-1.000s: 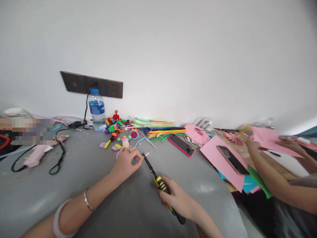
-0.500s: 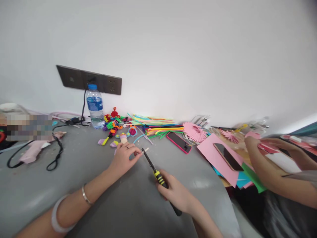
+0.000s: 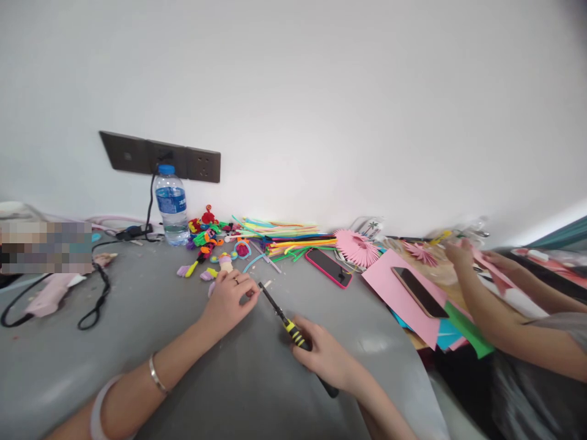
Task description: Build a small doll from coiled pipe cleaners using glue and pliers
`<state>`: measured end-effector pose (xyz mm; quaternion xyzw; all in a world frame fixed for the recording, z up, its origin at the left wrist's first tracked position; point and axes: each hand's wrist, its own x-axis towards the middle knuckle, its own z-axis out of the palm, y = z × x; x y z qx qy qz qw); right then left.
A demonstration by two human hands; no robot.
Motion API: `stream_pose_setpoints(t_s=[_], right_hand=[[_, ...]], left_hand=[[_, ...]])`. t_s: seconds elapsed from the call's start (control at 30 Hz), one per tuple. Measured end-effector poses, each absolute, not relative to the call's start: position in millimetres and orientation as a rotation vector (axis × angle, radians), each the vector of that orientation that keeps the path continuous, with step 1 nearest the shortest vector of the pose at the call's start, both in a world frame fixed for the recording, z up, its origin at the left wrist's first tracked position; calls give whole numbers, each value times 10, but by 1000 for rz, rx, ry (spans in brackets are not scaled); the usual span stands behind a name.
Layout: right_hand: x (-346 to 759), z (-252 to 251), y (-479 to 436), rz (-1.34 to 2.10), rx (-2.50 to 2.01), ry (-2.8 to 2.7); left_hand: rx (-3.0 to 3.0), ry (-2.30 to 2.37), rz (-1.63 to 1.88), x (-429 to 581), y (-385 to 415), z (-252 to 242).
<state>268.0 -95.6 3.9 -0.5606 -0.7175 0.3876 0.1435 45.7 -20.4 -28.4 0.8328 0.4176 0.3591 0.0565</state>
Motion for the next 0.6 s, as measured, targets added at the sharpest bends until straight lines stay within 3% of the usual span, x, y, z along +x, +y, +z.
stream_pose_setpoints(t_s=[0.6], right_hand=[[2809, 100, -889, 854, -1859, -2124]], left_hand=[[2625, 1313, 1033, 478, -189, -307]])
